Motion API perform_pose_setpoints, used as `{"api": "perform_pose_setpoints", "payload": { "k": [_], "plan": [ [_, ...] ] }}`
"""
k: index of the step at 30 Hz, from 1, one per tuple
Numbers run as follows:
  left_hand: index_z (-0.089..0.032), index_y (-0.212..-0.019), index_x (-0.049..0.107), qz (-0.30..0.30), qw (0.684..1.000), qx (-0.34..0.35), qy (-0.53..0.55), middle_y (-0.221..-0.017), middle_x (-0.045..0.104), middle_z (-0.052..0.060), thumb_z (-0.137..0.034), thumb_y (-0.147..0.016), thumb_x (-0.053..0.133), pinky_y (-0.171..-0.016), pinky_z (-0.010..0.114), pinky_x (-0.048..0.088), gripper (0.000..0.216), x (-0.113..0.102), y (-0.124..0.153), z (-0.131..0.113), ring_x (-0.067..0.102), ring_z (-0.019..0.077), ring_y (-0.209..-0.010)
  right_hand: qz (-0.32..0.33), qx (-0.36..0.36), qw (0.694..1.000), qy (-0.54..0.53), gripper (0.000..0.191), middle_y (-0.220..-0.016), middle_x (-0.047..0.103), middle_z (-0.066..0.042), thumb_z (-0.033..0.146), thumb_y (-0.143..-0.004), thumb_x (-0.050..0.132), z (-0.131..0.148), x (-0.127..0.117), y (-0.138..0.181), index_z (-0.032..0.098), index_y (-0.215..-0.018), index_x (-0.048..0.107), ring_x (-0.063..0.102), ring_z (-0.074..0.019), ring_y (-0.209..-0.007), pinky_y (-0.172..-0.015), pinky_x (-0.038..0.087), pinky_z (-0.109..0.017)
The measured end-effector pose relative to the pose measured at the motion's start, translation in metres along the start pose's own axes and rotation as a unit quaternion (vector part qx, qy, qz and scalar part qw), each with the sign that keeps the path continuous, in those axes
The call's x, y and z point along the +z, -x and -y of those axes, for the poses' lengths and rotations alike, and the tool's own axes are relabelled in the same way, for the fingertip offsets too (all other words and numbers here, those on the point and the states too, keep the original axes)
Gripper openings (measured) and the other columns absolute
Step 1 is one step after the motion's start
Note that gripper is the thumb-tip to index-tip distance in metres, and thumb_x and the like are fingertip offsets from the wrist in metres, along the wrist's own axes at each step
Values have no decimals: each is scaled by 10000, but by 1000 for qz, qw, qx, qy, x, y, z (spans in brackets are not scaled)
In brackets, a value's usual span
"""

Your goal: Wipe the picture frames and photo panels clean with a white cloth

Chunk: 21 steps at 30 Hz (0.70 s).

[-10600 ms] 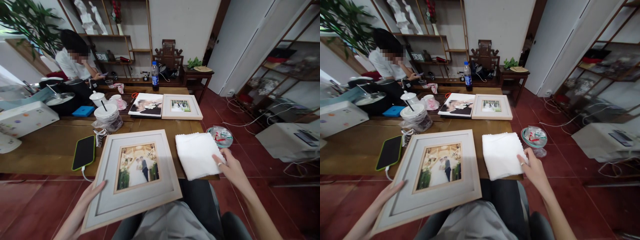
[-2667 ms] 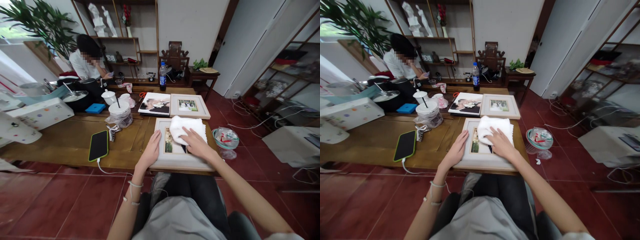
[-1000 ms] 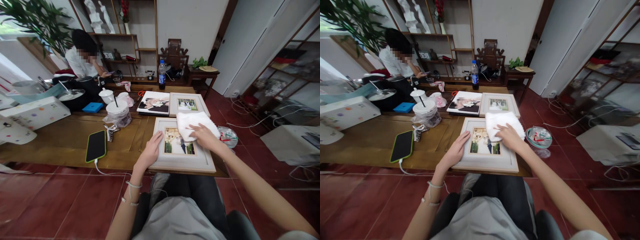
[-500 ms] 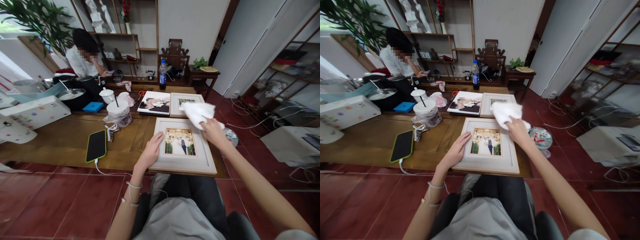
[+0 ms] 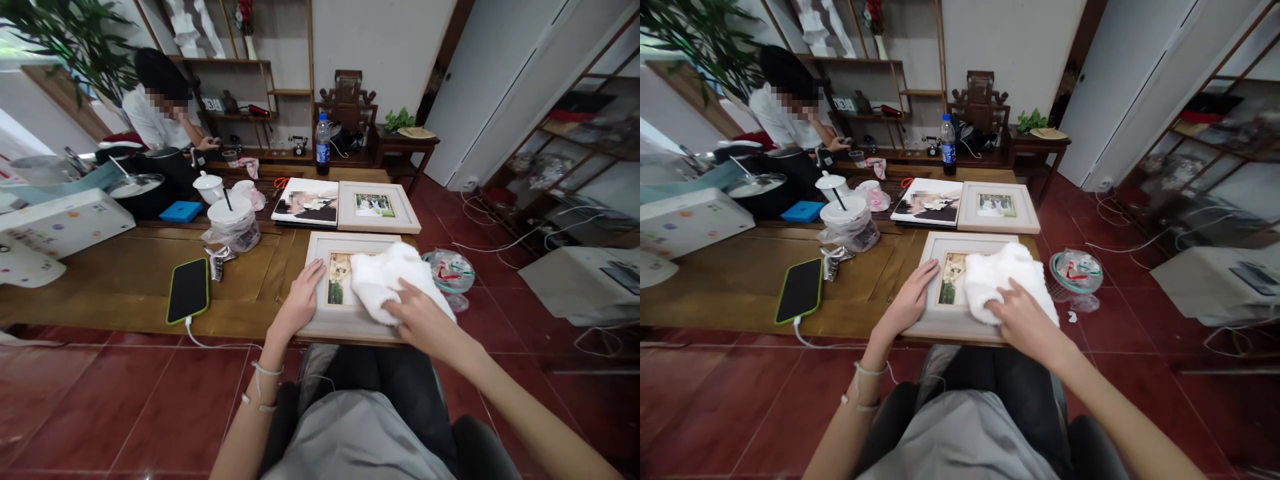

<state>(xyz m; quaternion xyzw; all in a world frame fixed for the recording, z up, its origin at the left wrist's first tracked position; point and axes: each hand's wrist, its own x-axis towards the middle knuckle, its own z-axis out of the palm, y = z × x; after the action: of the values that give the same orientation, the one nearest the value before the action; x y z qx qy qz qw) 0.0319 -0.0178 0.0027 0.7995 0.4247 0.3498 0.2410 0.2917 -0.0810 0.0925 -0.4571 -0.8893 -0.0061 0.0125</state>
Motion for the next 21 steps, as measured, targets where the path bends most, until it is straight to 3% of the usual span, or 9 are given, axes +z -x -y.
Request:
{"api": "perform_pose_setpoints", "payload": {
  "k": [3, 5, 7, 9, 12, 17, 21],
  "plan": [
    [-229, -1391, 392, 1, 1000, 2, 5, -1485, 349, 83, -25, -832, 324, -1155, 495, 202, 600, 0, 0, 1, 269, 216, -1393, 10, 13, 998, -57, 481, -885, 659, -88, 23, -600, 454, 25, -7, 23, 195, -1000, 657, 601, -245, -950, -1026, 358, -427],
    [-228, -1388, 399, 4, 1000, 0, 5, -1486, 349, 81, -27, -832, 325, -1156, 487, 205, 595, -1, 0, 1, 268, 215, -1395, -8, 30, 996, -86, 496, -959, 650, -101, 32, -598, 458, 27, -3, 28, 202, -1026, 641, 577, -262, -1014, -965, 416, -431],
    [-225, -1386, 403, 10, 1000, 0, 4, -1488, 344, 80, -31, -836, 323, -1156, 485, 208, 589, -2, 0, 0, 263, 215, -1397, -45, 41, 994, -94, 496, -1154, 598, -142, 34, -595, 470, 17, 8, 25, 190, -1037, 632, 502, -290, -1158, -976, 404, -465],
    [-223, -1387, 401, 16, 1000, 1, 3, -1490, 341, 81, -35, -843, 316, -1155, 487, 208, 581, -4, 0, -1, 255, 215, -1401, -79, 48, 993, -74, 488, -1352, 469, -178, 42, -597, 491, 0, 19, 14, 161, -1049, 629, 352, -334, -1305, -1043, 301, -548],
    [-213, -1387, 399, 24, 1000, 6, 2, -1486, 347, 89, -35, -846, 312, -1153, 488, 215, 576, -5, 0, -1, 253, 216, -1402, -90, 74, 993, -20, 490, -1412, 416, -193, 74, -643, 505, -32, 28, -9, 129, -1117, 614, 187, -378, -1379, -1055, 166, -654],
    [-208, -1382, 406, 29, 1000, 10, 4, -1481, 355, 95, -24, -834, 323, -1148, 488, 232, 584, -6, -1, -1, 258, 219, -1400, -83, 87, 992, 48, 590, -1414, 435, -163, 18, -656, 468, -65, 21, -53, 126, -1227, 570, 153, -378, -1388, -1059, 137, -658],
    [-222, -1389, 394, 7, 1000, 5, 7, -1478, 361, 86, -23, -833, 330, -1152, 488, 219, 594, -3, -1, 0, 272, 216, -1394, -33, 44, 996, 63, 538, -1428, 418, -166, 18, -682, 469, -56, 18, -63, 125, -1190, 609, 238, -360, -1367, -1086, 173, -585]
  ]
}}
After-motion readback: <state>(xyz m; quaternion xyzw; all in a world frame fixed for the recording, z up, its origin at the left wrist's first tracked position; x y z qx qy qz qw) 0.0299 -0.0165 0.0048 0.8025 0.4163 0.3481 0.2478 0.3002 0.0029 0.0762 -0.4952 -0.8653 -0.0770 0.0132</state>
